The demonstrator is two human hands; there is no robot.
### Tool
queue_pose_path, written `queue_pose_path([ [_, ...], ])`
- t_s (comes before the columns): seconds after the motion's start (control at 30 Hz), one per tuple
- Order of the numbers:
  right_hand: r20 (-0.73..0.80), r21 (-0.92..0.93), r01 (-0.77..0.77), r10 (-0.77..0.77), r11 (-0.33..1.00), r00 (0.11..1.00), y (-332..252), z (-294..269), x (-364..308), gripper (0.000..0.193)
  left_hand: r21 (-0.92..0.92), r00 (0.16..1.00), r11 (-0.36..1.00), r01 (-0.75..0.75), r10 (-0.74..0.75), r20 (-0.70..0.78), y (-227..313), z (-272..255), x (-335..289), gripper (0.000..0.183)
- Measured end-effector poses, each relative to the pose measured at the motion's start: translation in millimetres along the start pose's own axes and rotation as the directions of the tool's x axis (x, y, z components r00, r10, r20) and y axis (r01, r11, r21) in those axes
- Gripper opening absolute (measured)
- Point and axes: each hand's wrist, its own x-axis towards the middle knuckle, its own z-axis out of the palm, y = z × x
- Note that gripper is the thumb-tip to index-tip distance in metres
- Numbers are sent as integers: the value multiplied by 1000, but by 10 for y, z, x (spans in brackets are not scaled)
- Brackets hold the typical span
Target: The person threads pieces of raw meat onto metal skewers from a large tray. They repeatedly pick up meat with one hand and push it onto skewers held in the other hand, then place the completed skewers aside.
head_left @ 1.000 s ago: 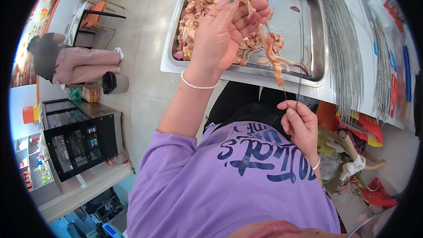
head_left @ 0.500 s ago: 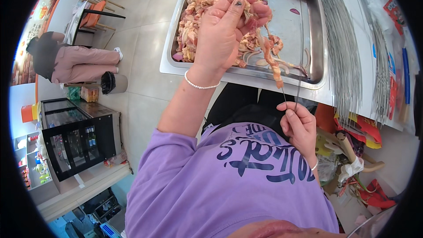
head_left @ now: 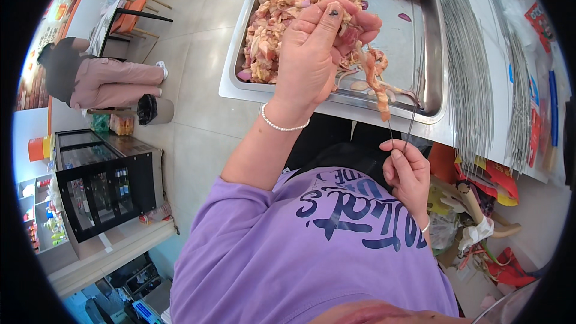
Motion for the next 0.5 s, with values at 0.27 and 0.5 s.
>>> queue_pose_path([
  [0.27,23,-5,56,-56,998,998,13,-5,35,22,-139,996,987,81,-76,42,-14,72,-88,24],
  [0.5,55,3,20,-20,1000,998,-74,76,72,23,-92,989,987,136,-130,66,-137,111,-102,24],
])
